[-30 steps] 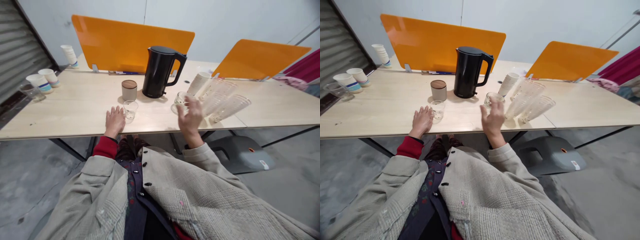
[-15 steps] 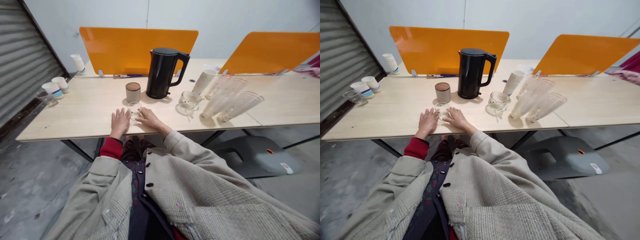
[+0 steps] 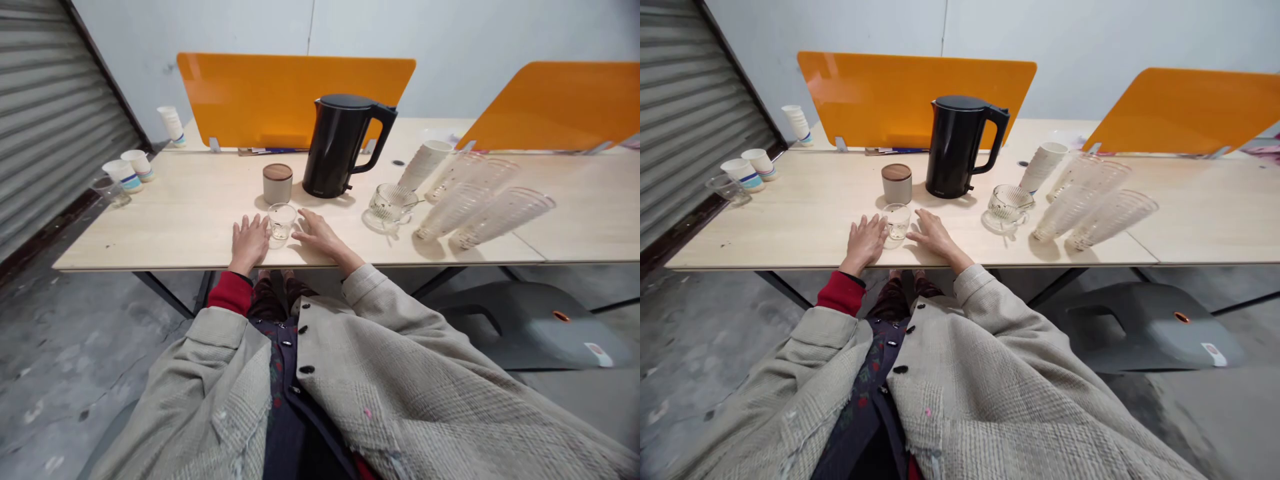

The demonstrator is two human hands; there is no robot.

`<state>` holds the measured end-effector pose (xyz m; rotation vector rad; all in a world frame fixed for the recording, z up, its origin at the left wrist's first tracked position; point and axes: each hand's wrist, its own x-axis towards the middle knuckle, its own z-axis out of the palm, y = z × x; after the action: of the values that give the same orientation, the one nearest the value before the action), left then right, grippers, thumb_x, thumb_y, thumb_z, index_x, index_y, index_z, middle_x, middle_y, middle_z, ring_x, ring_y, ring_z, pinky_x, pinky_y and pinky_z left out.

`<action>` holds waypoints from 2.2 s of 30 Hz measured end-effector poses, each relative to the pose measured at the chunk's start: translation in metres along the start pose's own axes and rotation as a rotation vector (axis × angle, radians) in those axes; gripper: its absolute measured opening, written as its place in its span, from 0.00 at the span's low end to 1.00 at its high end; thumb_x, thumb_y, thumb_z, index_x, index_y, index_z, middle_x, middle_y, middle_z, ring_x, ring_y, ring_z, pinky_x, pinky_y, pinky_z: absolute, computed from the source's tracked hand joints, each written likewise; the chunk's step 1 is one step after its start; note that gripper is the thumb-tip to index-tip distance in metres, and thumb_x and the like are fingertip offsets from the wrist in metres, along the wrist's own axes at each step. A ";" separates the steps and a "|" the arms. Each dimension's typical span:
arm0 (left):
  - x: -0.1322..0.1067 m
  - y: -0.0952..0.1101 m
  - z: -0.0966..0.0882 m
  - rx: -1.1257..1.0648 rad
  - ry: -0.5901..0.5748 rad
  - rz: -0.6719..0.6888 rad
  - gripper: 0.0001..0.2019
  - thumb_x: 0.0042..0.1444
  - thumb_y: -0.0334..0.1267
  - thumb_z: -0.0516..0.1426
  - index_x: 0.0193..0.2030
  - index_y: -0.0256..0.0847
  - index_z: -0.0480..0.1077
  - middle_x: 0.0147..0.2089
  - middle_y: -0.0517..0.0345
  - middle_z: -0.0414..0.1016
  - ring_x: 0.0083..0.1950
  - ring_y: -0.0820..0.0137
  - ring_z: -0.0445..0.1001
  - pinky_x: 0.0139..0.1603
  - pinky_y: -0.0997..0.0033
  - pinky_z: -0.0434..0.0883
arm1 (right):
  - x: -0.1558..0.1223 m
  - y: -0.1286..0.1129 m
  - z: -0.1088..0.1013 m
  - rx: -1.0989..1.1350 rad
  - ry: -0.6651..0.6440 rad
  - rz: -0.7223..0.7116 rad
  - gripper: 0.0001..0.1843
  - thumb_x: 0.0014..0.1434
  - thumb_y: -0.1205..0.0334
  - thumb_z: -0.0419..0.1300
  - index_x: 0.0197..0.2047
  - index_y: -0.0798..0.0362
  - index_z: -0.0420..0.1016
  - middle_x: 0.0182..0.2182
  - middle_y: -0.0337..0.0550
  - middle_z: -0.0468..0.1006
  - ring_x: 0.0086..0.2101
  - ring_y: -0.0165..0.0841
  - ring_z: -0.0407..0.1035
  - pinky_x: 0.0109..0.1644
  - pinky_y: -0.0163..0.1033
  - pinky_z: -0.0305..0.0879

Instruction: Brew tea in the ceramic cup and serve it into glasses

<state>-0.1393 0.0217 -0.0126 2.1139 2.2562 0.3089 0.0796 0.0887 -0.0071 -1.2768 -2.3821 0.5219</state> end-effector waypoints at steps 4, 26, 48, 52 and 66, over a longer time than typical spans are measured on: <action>-0.002 0.000 -0.001 -0.004 0.004 -0.006 0.32 0.79 0.46 0.39 0.84 0.44 0.60 0.88 0.50 0.54 0.90 0.47 0.48 0.87 0.34 0.49 | -0.008 0.001 0.000 -0.152 0.013 0.075 0.42 0.75 0.52 0.56 0.83 0.67 0.56 0.83 0.70 0.55 0.82 0.56 0.49 0.84 0.64 0.48; 0.000 0.000 0.001 0.026 0.013 0.005 0.31 0.78 0.45 0.39 0.83 0.44 0.62 0.88 0.50 0.56 0.89 0.47 0.50 0.87 0.34 0.50 | -0.016 -0.028 -0.005 -0.286 -0.166 0.175 0.40 0.80 0.52 0.43 0.85 0.68 0.50 0.85 0.63 0.44 0.84 0.54 0.38 0.87 0.66 0.35; -0.002 0.001 -0.001 0.043 0.020 -0.008 0.31 0.79 0.43 0.39 0.83 0.46 0.62 0.88 0.52 0.57 0.89 0.49 0.51 0.87 0.35 0.50 | -0.014 -0.027 -0.002 -0.321 -0.169 0.187 0.40 0.80 0.51 0.42 0.86 0.66 0.49 0.86 0.60 0.44 0.84 0.51 0.39 0.87 0.64 0.37; -0.001 0.000 0.001 0.049 0.022 -0.006 0.31 0.79 0.43 0.39 0.83 0.45 0.62 0.88 0.52 0.56 0.89 0.49 0.51 0.87 0.36 0.50 | -0.013 -0.025 -0.001 -0.320 -0.156 0.174 0.40 0.80 0.51 0.42 0.85 0.66 0.51 0.85 0.61 0.45 0.84 0.52 0.40 0.86 0.66 0.38; 0.002 0.000 0.001 0.024 0.016 0.004 0.33 0.78 0.44 0.37 0.83 0.43 0.62 0.88 0.51 0.56 0.89 0.47 0.50 0.87 0.33 0.49 | -0.013 -0.022 -0.001 -0.307 -0.142 0.166 0.40 0.80 0.51 0.42 0.85 0.66 0.52 0.85 0.63 0.46 0.84 0.52 0.41 0.86 0.66 0.38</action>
<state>-0.1397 0.0240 -0.0137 2.1352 2.2765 0.3018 0.0715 0.0660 0.0030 -1.6291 -2.5612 0.3097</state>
